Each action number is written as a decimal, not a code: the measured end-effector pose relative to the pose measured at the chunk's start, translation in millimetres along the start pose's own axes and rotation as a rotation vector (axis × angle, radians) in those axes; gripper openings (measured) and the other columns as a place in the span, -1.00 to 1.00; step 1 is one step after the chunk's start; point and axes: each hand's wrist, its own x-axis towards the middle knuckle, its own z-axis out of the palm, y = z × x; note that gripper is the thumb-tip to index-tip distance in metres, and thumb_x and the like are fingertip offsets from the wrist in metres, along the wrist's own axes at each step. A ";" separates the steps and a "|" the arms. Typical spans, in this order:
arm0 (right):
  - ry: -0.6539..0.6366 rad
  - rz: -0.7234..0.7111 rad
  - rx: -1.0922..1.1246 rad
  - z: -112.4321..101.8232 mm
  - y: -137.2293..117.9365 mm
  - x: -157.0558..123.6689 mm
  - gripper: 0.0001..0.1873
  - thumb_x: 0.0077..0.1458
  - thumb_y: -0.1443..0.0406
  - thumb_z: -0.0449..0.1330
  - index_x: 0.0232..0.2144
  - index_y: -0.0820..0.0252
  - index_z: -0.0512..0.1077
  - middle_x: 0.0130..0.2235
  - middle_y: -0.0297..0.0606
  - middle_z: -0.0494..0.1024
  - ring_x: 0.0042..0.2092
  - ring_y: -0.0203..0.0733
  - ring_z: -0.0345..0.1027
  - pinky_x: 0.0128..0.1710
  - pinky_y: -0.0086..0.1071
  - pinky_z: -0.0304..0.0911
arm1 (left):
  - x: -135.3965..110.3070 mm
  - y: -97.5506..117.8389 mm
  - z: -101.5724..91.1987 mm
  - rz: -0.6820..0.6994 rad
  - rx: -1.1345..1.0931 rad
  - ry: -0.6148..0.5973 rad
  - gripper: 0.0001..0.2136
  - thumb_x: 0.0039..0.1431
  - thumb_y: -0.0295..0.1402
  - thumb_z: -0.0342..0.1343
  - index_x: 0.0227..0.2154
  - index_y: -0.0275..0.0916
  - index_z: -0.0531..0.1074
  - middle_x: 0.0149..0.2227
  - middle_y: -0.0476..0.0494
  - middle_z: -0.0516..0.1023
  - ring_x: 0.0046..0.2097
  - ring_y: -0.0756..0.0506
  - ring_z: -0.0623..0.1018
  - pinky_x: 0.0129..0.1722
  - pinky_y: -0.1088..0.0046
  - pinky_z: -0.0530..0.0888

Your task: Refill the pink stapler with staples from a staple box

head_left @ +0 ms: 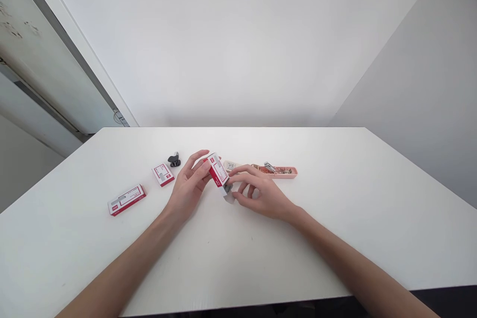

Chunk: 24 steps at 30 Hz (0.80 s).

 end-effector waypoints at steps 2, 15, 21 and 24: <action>-0.010 -0.040 -0.090 0.6 3.0 -0.2 -0.74 0.29 0.29 0.21 0.00 -0.07 0.53 0.21 -0.16 0.41 -0.29 -0.28 0.51 -0.38 -0.31 0.47 | -0.2 -0.2 0.0 -0.004 0.010 0.002 -0.53 0.20 -0.07 0.33 0.10 -0.10 0.42 -0.07 -0.16 0.66 -0.14 -0.15 0.63 0.01 0.21 0.51; 0.002 -0.221 -0.428 6.7 8.7 -0.2 -0.85 0.38 0.21 0.20 -0.14 -0.03 0.58 0.19 -0.12 0.37 -0.22 -0.20 0.45 -0.36 -0.27 0.42 | -5.4 1.5 4.0 -0.040 0.107 -0.059 -0.56 0.21 -0.04 0.32 0.07 -0.08 0.44 -0.28 -0.05 0.63 -0.24 -0.13 0.61 -0.02 0.20 0.49; 0.025 -0.233 -0.398 8.8 3.2 -0.2 -0.83 0.42 0.23 0.14 -0.12 0.01 0.55 0.17 -0.10 0.40 -0.23 -0.22 0.47 -0.37 -0.28 0.43 | -5.1 2.4 4.4 -0.046 0.113 -0.063 -0.55 0.23 -0.02 0.29 0.09 -0.09 0.42 -0.34 -0.03 0.60 -0.31 -0.12 0.59 -0.04 0.20 0.50; 0.026 -0.188 -0.263 9.1 -2.3 -1.3 -0.83 0.42 0.21 0.14 -0.10 0.03 0.53 0.16 -0.09 0.36 -0.23 -0.25 0.48 -0.40 -0.31 0.45 | -4.6 2.8 4.1 -0.051 0.106 -0.058 -0.54 0.23 -0.01 0.29 0.09 -0.10 0.42 -0.37 -0.02 0.58 -0.34 -0.12 0.58 -0.06 0.20 0.51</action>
